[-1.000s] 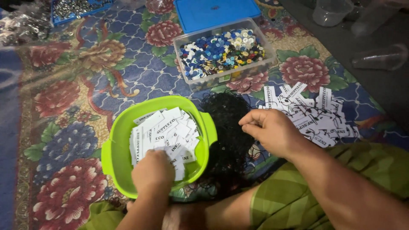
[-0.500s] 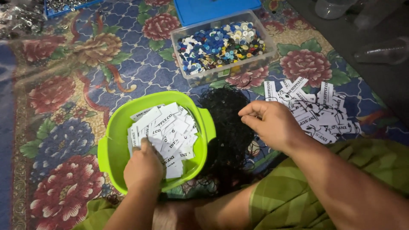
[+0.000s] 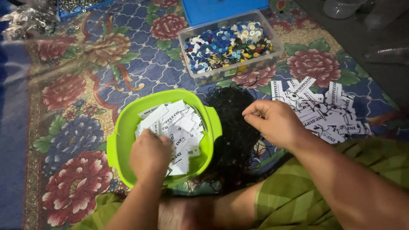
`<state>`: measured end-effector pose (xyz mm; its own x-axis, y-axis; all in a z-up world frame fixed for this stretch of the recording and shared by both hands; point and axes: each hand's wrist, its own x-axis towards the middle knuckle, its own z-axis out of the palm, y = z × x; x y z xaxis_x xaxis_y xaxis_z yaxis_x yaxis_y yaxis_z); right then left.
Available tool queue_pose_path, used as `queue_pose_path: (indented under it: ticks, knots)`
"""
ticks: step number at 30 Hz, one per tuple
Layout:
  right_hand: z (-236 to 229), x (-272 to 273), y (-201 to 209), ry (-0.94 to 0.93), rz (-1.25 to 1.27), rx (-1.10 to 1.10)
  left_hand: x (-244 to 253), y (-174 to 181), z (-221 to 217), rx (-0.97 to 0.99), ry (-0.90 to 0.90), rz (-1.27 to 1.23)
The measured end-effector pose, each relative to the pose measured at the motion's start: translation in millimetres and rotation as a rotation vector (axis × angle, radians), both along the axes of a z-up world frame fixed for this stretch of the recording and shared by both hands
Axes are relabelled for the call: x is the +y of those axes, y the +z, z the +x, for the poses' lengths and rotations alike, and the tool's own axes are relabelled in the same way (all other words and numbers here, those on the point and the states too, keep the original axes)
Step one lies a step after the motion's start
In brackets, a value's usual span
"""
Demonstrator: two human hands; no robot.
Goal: The person attaches strings to paper tags by taking tags from a bowl, threading black strings through their holes by hand, and placing the assembled tags into a pile.
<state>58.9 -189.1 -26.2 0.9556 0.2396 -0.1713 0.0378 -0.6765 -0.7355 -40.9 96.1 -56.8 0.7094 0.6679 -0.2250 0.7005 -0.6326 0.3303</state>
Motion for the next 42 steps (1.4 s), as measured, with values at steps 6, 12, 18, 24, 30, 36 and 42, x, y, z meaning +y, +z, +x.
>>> queue_pose_path:
  ticks: [6,12,18,24,30,36,42]
  knots:
    - [-10.4,9.1,3.2,0.064,0.145,-0.014,-52.2,47.6,14.4,-0.269,-0.031,-0.379]
    - [-15.3,10.3,7.5,0.092,0.157,-0.096,-94.0,57.5,19.0,-0.289,-0.456,-0.515]
    - [-14.7,6.0,5.5,0.029,0.148,-0.143,-105.6,56.4,22.0,-0.298,-0.411,-0.651]
    - [-21.7,9.0,13.2,-0.003,0.090,-0.136,-105.9,66.4,23.3,-0.222,-0.434,-0.624]
    - [-19.5,9.0,13.5,0.017,0.105,-0.137,-104.9,52.4,21.9,-0.207,-0.446,-0.511]
    - [-27.6,17.3,8.7,0.065,0.183,-0.100,-99.5,73.2,21.3,-0.328,-0.101,-0.562]
    - [-39.0,18.5,8.2,0.084,0.309,0.100,-108.2,65.8,30.0,-0.763,0.251,-1.202]
